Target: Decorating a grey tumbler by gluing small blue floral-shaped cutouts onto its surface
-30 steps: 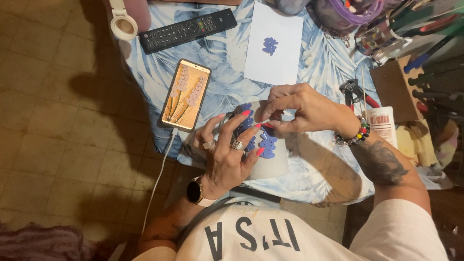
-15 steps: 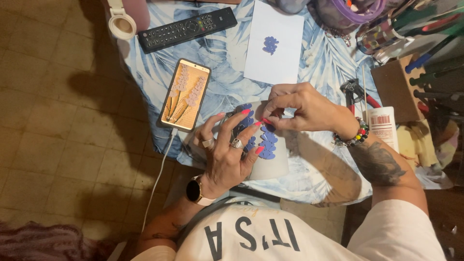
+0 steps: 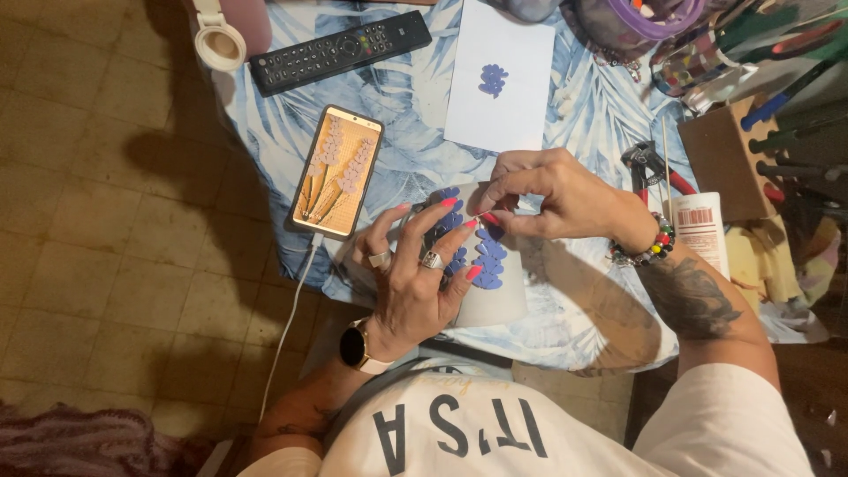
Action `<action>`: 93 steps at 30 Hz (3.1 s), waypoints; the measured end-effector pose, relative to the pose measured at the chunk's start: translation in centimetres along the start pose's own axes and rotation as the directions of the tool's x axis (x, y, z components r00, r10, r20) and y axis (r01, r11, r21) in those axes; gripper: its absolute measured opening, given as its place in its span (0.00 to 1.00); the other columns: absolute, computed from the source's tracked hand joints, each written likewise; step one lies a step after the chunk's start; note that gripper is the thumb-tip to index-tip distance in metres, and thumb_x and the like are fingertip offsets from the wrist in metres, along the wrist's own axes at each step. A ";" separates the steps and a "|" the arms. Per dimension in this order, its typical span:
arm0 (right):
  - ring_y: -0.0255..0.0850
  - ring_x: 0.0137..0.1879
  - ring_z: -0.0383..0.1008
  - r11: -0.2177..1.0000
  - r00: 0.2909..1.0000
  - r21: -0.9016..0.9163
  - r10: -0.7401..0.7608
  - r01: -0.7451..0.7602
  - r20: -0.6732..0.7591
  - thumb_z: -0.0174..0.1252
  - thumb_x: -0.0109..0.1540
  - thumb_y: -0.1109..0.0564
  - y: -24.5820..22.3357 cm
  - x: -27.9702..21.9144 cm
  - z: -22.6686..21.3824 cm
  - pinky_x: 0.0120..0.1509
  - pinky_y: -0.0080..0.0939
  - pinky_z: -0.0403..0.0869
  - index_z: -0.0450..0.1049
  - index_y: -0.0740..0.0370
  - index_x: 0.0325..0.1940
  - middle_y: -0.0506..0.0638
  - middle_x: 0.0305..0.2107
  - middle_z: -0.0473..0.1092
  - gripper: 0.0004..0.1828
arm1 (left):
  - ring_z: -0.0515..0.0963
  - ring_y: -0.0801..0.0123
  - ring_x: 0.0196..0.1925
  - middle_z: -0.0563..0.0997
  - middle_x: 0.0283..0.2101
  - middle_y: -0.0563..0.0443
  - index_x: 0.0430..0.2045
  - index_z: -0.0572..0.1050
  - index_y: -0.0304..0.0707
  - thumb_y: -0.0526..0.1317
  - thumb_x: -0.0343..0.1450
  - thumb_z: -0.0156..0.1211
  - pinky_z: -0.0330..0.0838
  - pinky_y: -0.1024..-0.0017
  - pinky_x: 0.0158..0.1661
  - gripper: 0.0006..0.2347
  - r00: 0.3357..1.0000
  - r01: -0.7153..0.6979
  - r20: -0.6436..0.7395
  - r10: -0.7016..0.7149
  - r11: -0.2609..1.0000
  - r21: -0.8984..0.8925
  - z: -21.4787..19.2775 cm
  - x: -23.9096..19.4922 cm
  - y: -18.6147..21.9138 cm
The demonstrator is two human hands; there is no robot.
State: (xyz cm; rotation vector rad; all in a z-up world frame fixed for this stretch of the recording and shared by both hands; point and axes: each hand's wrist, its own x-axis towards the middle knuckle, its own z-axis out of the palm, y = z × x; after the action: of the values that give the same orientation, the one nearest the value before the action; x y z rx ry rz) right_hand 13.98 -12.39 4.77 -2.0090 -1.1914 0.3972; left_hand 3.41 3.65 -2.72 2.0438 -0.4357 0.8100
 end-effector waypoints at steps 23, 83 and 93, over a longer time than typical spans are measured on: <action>0.37 0.22 0.67 0.998 0.995 -0.065 0.026 -0.020 0.095 0.56 0.49 0.64 -0.8 1.0 -0.4 0.27 0.35 0.67 0.71 0.67 0.26 0.51 0.18 0.63 0.03 | 0.59 0.50 0.49 0.68 0.46 0.46 0.36 0.73 0.41 0.46 0.66 0.45 0.42 0.59 0.54 0.13 1.000 0.009 -0.023 -0.008 0.999 0.044 0.2 -0.1 0.0; 0.41 0.25 0.62 0.890 0.721 -0.209 -0.451 0.404 -0.526 0.57 0.50 0.66 -5.2 -5.0 1.9 0.31 0.38 0.67 0.72 0.68 0.36 0.54 0.23 0.60 0.11 | 0.76 0.65 0.18 0.72 0.20 0.44 0.17 0.69 0.28 0.33 0.63 0.54 0.74 0.76 0.17 0.06 0.837 0.370 0.246 -0.489 0.174 -0.912 2.0 2.9 5.1; 0.38 0.26 0.63 0.892 0.733 -0.071 -0.410 0.446 -0.542 0.56 0.51 0.63 -5.1 -4.5 2.1 0.32 0.34 0.67 0.71 0.68 0.37 0.54 0.24 0.59 0.12 | 0.77 0.61 0.22 0.73 0.21 0.46 0.17 0.65 0.36 0.31 0.61 0.57 0.74 0.77 0.19 0.06 0.760 0.421 0.430 -0.487 -0.134 -0.897 3.4 1.8 3.3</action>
State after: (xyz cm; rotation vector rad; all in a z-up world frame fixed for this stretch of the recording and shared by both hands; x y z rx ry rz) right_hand 7.26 -13.87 6.69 -1.5564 -1.1925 -0.3565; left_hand 4.17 -0.96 -0.88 0.6122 -0.0787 -0.0674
